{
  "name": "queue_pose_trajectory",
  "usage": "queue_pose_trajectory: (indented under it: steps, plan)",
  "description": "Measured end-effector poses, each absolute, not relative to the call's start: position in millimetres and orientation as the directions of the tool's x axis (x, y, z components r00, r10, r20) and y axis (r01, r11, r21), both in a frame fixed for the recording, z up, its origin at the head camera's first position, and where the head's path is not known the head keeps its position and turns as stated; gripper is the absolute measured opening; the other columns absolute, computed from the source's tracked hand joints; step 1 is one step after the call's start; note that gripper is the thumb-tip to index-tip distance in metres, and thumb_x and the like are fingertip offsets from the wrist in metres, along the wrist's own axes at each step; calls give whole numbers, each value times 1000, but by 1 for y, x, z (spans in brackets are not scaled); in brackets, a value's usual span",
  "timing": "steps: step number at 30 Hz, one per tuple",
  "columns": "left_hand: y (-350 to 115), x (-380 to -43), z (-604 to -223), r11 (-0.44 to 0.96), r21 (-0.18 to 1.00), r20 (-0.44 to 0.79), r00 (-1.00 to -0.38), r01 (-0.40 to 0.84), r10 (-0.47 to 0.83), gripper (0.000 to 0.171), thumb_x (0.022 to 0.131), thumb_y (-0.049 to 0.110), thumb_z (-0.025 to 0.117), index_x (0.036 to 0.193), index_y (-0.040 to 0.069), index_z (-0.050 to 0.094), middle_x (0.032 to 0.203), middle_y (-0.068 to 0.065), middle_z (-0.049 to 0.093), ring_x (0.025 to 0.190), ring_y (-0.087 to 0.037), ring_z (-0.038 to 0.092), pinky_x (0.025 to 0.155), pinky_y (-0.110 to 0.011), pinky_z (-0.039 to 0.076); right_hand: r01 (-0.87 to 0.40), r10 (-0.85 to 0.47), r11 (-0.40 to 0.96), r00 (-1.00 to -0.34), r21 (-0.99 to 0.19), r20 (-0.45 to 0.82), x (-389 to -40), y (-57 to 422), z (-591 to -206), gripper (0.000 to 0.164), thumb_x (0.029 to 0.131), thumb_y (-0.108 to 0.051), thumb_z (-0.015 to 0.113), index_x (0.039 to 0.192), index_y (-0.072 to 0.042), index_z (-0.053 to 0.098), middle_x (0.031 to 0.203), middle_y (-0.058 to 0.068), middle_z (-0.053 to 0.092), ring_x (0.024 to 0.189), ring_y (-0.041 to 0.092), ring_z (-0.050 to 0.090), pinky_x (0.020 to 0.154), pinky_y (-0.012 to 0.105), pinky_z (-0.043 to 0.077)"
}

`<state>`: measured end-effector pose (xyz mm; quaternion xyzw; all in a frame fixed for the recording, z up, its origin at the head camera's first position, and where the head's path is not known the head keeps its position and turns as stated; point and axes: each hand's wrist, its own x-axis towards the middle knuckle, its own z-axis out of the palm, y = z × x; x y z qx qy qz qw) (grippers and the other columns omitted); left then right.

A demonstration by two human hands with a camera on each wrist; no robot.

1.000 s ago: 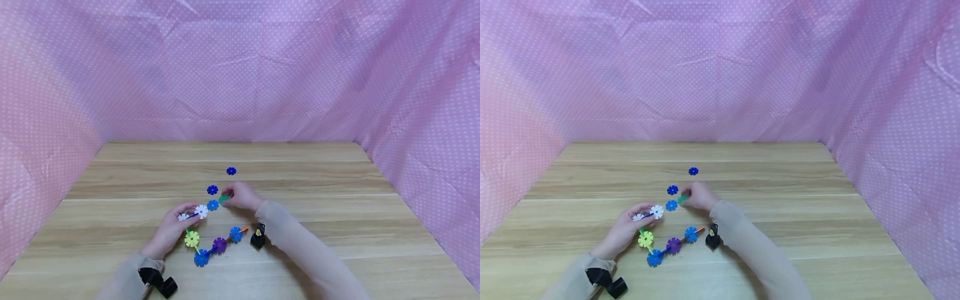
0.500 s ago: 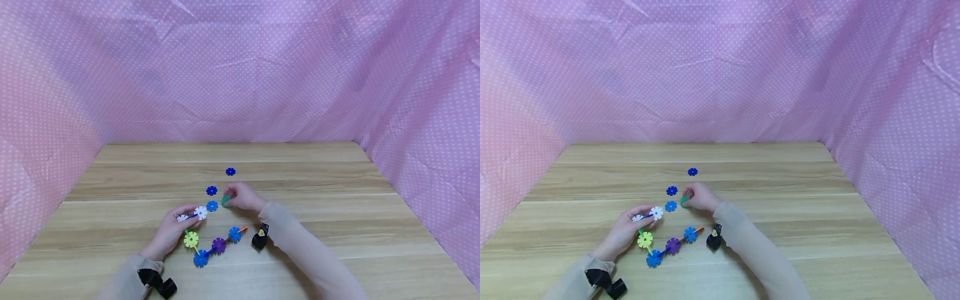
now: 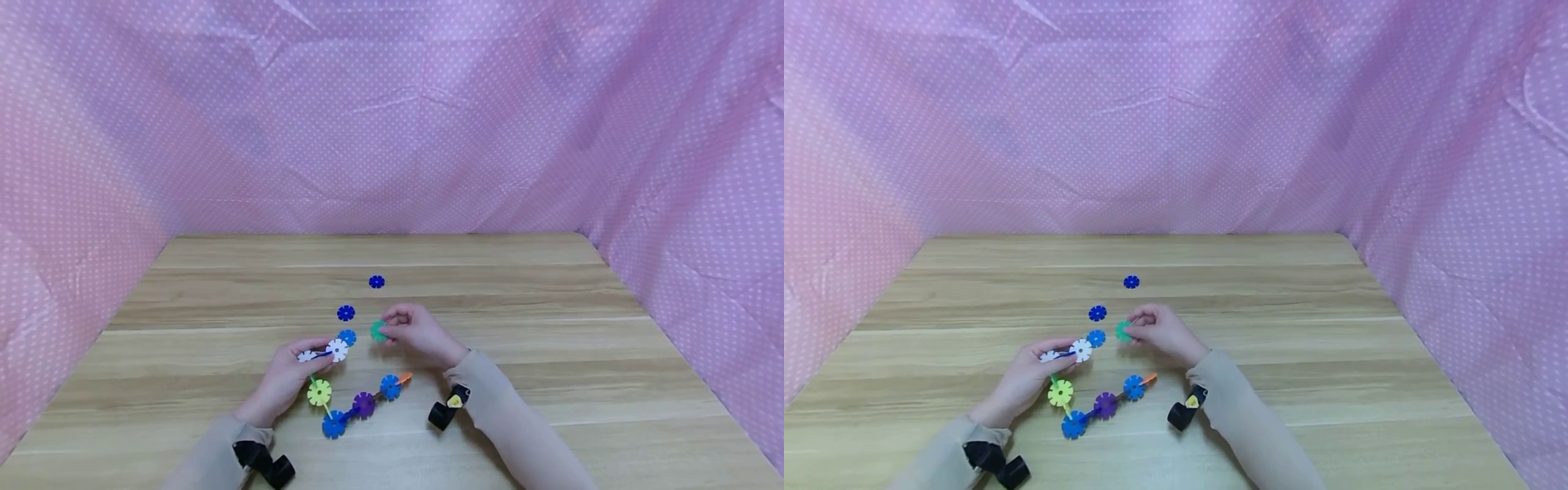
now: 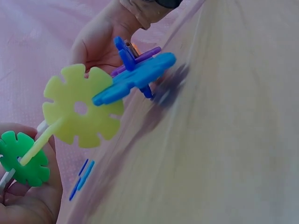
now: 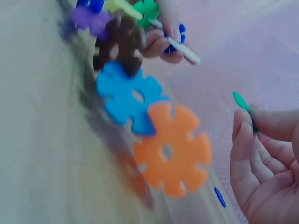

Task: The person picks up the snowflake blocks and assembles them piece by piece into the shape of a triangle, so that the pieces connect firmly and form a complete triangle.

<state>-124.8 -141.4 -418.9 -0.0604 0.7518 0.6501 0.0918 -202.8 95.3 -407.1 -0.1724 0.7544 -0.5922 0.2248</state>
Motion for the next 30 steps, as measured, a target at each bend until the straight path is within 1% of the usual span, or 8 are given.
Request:
queue_pose_trajectory:
  steps: [3, 6, 9, 12, 17, 21, 25, 30]
  plan:
    - [-136, -125, -417, 184, 961, -214, -976, -204, 36, 36, 84, 13, 69, 120, 8, 64, 129, -13, 59, 116, -23, 56, 97, -33, 48, -1, -530, 225, -839, -974, -122, -198, 100, -405, 17, 90, -5, 61, 106, 2, 59, 86, 5, 66, 77, 18, 65, 77, 32, 57]
    - [-129, -125, -416, 216, 958, -205, -978, -189, 50, 36, 84, 16, 70, 119, 10, 65, 128, -11, 60, 117, -24, 55, 100, -39, 46, -27, -543, 236, -833, -971, -109, -193, 104, -403, 12, 91, -5, 61, 100, 1, 59, 86, 4, 65, 81, 23, 66, 78, 33, 57]
    - [-121, -126, -415, 234, 956, -198, -977, -176, 74, 36, 84, 17, 70, 119, 12, 66, 127, -10, 60, 117, -23, 55, 99, -40, 46, -59, -554, 247, -827, -967, -92, -189, 108, -401, 9, 91, -6, 61, 96, 1, 59, 87, 5, 66, 85, 27, 66, 79, 32, 56]
    - [-114, -126, -412, 248, 953, -198, -976, -171, 86, 34, 84, 17, 70, 117, 14, 67, 124, -7, 62, 114, -21, 56, 96, -38, 47, -89, -561, 253, -825, -963, -71, -186, 111, -399, 9, 91, -8, 61, 95, 0, 60, 89, 8, 68, 87, 29, 66, 79, 32, 56]
    - [-103, -126, -406, 229, 959, -199, -973, -168, 121, 31, 86, 18, 69, 117, 14, 67, 120, -6, 63, 107, -19, 57, 88, -31, 49, -250, -568, 294, -822, -923, 42, -185, 118, -397, 8, 90, -9, 64, 95, -3, 65, 93, 10, 68, 84, 22, 64, 77, 27, 54]
    - [-97, -127, -405, 194, 969, -186, -969, -154, 160, 33, 86, 15, 68, 119, 12, 65, 121, -7, 62, 105, -19, 57, 86, -28, 50, -390, -577, 326, -804, -861, 145, -185, 125, -393, 8, 88, -9, 67, 94, -6, 70, 93, 8, 69, 83, 13, 62, 78, 24, 53]
    - [-94, -126, -406, 185, 974, -165, -970, -131, 178, 34, 86, 13, 67, 120, 9, 64, 119, -8, 63, 104, -18, 58, 87, -27, 50, -460, -590, 331, -782, -824, 199, -185, 129, -392, 7, 87, -10, 68, 92, -7, 72, 91, 6, 70, 83, 11, 63, 80, 26, 54]
    - [-93, -125, -406, 164, 977, -166, -967, -135, 191, 34, 88, 13, 66, 121, 7, 62, 117, -9, 62, 101, -17, 60, 88, -31, 53, -487, -587, 324, -776, -811, 232, -183, 130, -392, 7, 86, -10, 68, 91, -6, 73, 90, 6, 71, 82, 11, 63, 78, 26, 54]
